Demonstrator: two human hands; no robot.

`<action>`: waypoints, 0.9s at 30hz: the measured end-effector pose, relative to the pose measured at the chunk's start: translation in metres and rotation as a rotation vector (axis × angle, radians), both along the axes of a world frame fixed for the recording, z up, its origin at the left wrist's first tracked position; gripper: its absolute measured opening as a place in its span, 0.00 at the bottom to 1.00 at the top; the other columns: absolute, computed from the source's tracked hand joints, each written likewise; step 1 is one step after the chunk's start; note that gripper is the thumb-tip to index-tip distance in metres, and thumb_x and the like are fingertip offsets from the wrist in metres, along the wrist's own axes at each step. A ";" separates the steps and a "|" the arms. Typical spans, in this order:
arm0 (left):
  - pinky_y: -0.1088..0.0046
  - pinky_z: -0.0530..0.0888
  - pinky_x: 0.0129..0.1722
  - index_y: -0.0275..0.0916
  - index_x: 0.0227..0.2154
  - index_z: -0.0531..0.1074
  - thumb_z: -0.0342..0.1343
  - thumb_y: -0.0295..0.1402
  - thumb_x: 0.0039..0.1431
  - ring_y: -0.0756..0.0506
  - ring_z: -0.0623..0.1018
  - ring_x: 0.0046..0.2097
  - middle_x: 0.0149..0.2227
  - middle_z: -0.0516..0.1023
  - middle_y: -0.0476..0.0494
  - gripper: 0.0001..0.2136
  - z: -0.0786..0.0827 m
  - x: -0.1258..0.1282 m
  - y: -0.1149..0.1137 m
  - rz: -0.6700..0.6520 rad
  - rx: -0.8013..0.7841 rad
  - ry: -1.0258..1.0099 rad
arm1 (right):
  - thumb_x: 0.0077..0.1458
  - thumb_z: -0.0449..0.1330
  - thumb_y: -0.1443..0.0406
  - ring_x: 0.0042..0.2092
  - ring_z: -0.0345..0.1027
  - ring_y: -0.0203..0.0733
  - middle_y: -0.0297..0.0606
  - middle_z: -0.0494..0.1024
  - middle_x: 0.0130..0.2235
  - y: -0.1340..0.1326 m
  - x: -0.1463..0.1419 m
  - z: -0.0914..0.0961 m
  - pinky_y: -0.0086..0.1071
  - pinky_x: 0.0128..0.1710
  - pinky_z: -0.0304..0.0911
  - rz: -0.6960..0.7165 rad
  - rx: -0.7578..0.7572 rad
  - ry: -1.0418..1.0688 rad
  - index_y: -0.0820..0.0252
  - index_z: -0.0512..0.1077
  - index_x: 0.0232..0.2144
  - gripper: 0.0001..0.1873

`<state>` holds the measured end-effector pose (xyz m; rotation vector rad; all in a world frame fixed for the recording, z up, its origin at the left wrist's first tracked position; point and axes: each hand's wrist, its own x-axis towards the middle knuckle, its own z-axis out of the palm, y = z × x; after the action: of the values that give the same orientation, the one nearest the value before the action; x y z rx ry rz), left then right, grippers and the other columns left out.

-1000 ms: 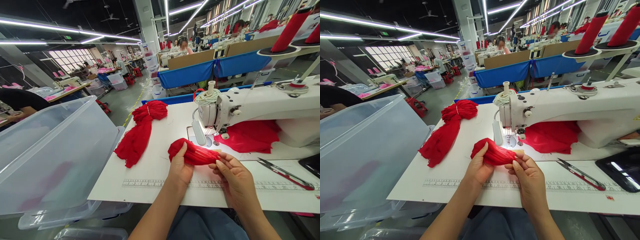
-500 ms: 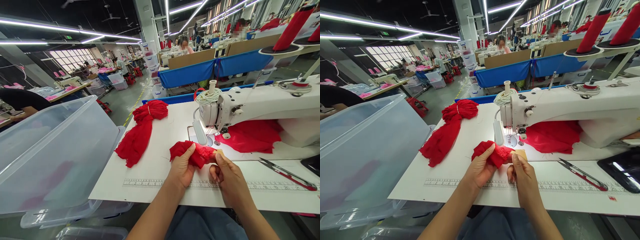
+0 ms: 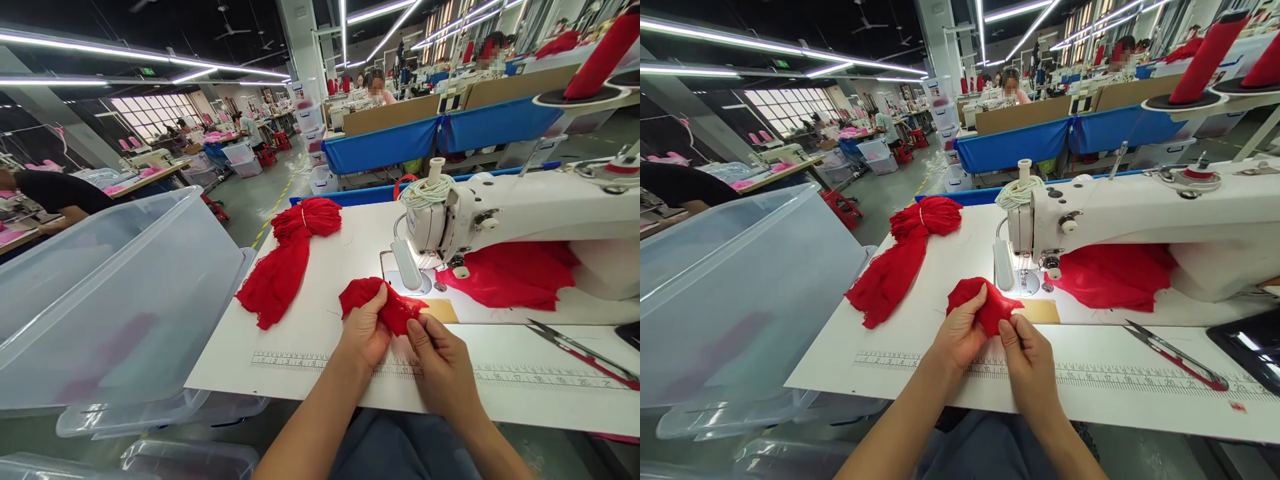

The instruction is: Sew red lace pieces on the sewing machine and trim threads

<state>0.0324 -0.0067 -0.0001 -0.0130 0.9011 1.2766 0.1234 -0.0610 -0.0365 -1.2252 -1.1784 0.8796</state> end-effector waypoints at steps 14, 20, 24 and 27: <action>0.77 0.66 0.28 0.36 0.29 0.77 0.68 0.33 0.45 0.53 0.71 0.25 0.25 0.75 0.51 0.09 0.007 -0.042 -0.073 -1.346 0.374 0.585 | 0.54 0.61 0.51 0.28 0.59 0.35 0.31 0.66 0.27 0.009 0.043 0.019 0.27 0.26 0.61 0.129 -0.188 0.309 0.57 0.69 0.30 0.16; 0.78 0.66 0.28 0.43 0.46 0.69 0.74 0.33 0.34 0.46 0.72 0.42 0.50 0.71 0.43 0.32 0.047 -0.067 -0.048 -0.792 0.629 1.020 | 0.60 0.56 0.54 0.31 0.63 0.35 0.34 0.73 0.32 0.011 0.059 0.051 0.27 0.30 0.60 0.903 -0.260 -0.076 0.58 0.75 0.32 0.15; 0.77 0.63 0.28 0.37 0.38 0.72 0.72 0.38 0.39 0.50 0.70 0.33 0.32 0.73 0.49 0.23 0.037 -0.058 -0.024 -1.124 0.610 0.763 | 0.58 0.58 0.53 0.30 0.64 0.35 0.31 0.72 0.30 0.019 0.055 0.056 0.27 0.29 0.61 0.889 -0.277 -0.051 0.54 0.72 0.41 0.14; 0.77 0.57 0.23 0.35 0.26 0.72 0.67 0.45 0.46 0.55 0.63 0.25 0.22 0.65 0.54 0.17 0.024 -0.053 -0.004 -1.024 0.559 0.732 | 0.53 0.62 0.54 0.35 0.69 0.39 0.35 0.75 0.34 0.028 0.062 0.042 0.32 0.34 0.66 0.661 -0.243 -0.093 0.54 0.69 0.47 0.21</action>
<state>-0.0210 -0.0111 0.0235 1.2660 0.9138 0.4825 0.1852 -0.0334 0.0055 -1.0798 -1.6262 1.5008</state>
